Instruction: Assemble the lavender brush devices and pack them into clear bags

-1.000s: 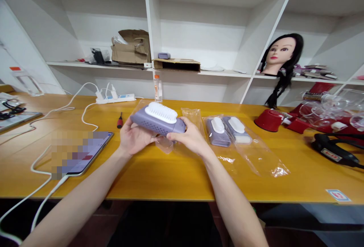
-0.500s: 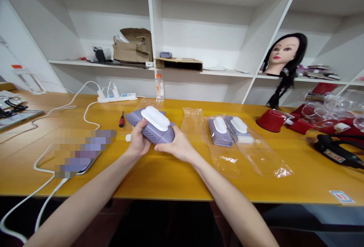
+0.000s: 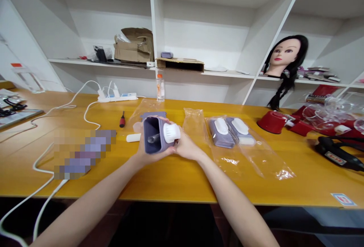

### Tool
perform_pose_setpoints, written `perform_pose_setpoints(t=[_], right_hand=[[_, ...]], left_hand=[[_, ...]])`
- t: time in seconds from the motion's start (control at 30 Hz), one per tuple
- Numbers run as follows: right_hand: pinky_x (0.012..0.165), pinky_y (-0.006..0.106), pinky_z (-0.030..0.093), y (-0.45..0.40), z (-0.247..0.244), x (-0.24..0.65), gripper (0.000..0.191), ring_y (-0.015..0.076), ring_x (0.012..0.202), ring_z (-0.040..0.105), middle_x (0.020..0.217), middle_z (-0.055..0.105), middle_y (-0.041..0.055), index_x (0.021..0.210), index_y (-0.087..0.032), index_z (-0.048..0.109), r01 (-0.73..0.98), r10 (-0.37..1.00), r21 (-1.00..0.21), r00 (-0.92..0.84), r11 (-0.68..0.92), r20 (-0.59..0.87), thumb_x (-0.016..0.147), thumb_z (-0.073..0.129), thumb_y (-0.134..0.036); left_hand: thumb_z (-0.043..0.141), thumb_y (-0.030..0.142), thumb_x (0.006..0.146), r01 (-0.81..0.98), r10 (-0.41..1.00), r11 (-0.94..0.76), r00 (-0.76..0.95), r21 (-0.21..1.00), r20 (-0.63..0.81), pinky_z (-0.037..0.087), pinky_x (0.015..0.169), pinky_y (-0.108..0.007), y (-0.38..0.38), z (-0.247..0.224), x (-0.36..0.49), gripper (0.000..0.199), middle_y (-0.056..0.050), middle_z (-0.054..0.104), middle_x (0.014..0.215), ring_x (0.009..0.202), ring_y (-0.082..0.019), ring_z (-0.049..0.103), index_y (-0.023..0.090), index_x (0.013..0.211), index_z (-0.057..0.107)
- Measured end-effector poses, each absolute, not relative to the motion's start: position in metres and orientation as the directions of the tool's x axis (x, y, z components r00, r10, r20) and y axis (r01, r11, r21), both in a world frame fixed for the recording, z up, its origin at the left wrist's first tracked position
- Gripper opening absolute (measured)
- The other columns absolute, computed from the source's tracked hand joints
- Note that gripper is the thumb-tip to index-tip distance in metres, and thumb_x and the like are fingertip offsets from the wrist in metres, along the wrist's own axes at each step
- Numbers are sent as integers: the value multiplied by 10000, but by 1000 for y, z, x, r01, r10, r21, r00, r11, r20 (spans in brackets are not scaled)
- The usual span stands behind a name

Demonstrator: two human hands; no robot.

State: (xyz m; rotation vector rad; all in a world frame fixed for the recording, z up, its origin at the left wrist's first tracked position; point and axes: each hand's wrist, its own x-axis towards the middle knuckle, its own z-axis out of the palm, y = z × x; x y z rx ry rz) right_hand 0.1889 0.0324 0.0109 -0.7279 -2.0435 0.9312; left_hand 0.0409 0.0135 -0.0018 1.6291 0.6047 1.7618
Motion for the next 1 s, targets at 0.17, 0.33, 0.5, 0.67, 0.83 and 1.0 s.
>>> perform_pose_setpoints(t=[0.17,0.33,0.5,0.67,0.83,1.0], right_hand=[[1075,344,256,26,24,189,718,213,1263,382,1369,405,86,1294,-212,356,136,683,-782,-592,608,428,654,680,-246],[1079,344,250,23,26,189,717,211,1272,368,1372,378,126,1286,-180,323,116,678,-789,-595,603,431,667,670,-280],[1073,339,262,24,24,189,690,205,1260,384,1359,394,114,1270,-193,336,129,689,-796,-594,591,415,674,670,-294],[1072,349,261,25,24,188,716,207,1255,390,1359,399,110,1267,-203,349,98,685,-808,-595,581,421,640,691,-248],[1068,341,269,25,24,188,695,200,1255,392,1362,414,64,1264,-229,391,132,688,-805,-609,578,394,638,688,-190],[1064,312,275,25,23,187,739,184,1267,382,1387,395,57,1312,-216,349,123,698,-826,-610,551,375,650,673,-151]], left_hand=[[842,220,391,80,424,-903,12,421,906,371,957,-478,15,-9,45,975,-96,529,1173,1079,-295,524,261,1231,348],[845,225,390,79,402,-913,12,400,916,384,931,-489,13,-7,45,949,-75,540,1157,1076,-298,522,284,1213,377],[849,258,383,55,421,-906,2,420,907,356,953,-490,14,-6,47,943,-64,558,1109,1055,-288,531,283,1204,387],[843,302,397,44,424,-905,-12,424,906,352,957,-481,14,-8,47,940,-70,538,1139,1071,-288,523,287,1213,376],[861,300,337,59,467,-880,-72,472,881,354,963,-495,13,-9,47,957,-99,544,1138,1075,-313,520,260,1175,400],[851,342,378,-16,598,-800,-110,600,794,312,1004,-504,15,-15,45,923,-132,511,1185,1148,-335,468,235,1174,396]])
